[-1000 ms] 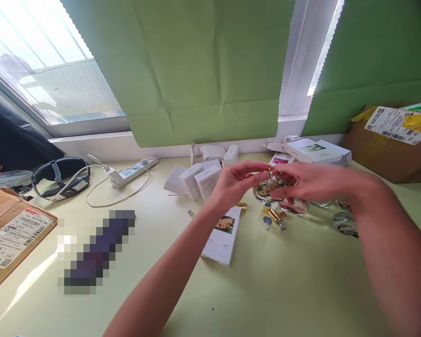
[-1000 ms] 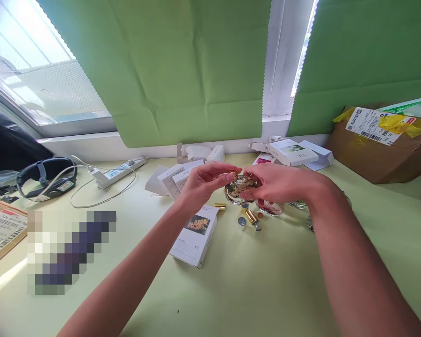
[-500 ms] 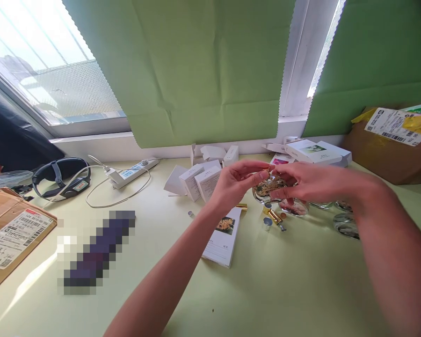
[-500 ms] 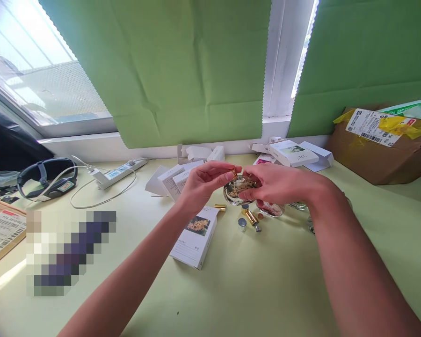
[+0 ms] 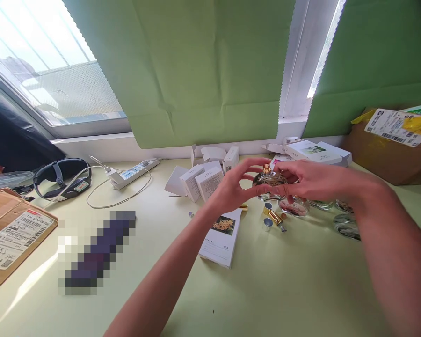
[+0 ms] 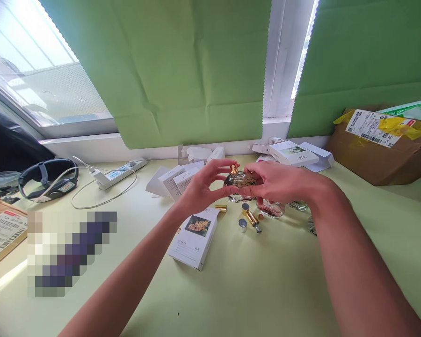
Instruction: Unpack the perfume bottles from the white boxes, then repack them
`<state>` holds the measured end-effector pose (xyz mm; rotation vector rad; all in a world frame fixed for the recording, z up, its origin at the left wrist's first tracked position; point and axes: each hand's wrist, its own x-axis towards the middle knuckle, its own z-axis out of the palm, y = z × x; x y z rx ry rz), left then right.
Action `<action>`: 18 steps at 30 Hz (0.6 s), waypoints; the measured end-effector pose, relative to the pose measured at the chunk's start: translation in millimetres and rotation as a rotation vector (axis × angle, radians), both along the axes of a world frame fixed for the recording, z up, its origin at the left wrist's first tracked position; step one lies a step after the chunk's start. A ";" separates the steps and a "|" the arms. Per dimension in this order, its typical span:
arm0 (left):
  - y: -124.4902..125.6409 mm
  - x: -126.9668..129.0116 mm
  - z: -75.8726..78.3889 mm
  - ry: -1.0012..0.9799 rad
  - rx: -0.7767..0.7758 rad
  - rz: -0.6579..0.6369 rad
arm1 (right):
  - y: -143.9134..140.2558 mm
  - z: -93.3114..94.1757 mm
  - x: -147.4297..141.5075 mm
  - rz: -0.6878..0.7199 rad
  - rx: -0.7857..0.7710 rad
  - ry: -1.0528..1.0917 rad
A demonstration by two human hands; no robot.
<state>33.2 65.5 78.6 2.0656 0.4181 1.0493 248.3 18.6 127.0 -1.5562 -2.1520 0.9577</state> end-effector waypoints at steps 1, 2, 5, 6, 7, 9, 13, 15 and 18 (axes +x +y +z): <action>0.4 -1.3 -0.8 0.033 0.021 0.001 | 0.5 -0.2 0.8 0.009 -0.015 -0.009; 0.6 -2.3 -1.6 0.063 0.035 0.004 | 1.0 -0.4 1.5 0.019 -0.027 -0.018; 0.8 -3.4 -3.6 0.109 0.027 0.015 | 2.8 -0.9 2.5 0.008 -0.021 -0.035; 0.7 -3.2 -4.1 0.109 0.017 0.021 | 3.2 -0.9 2.4 -0.006 -0.019 -0.045; 0.7 -2.8 -4.4 0.105 0.009 0.027 | 3.4 -0.7 2.1 -0.023 -0.017 -0.052; 0.3 -1.9 -4.5 0.091 0.005 0.036 | 3.5 -0.2 1.4 -0.043 -0.019 -0.052; -1.6 -0.3 -3.5 0.076 0.010 0.047 | 2.6 1.5 -0.5 -0.024 -0.051 -0.013; -2.9 0.5 -3.2 0.060 0.008 0.058 | 2.6 1.8 -1.2 -0.019 -0.055 -0.001; -4.2 1.9 -3.7 0.035 0.004 0.080 | 3.3 1.3 -1.4 -0.017 -0.055 0.014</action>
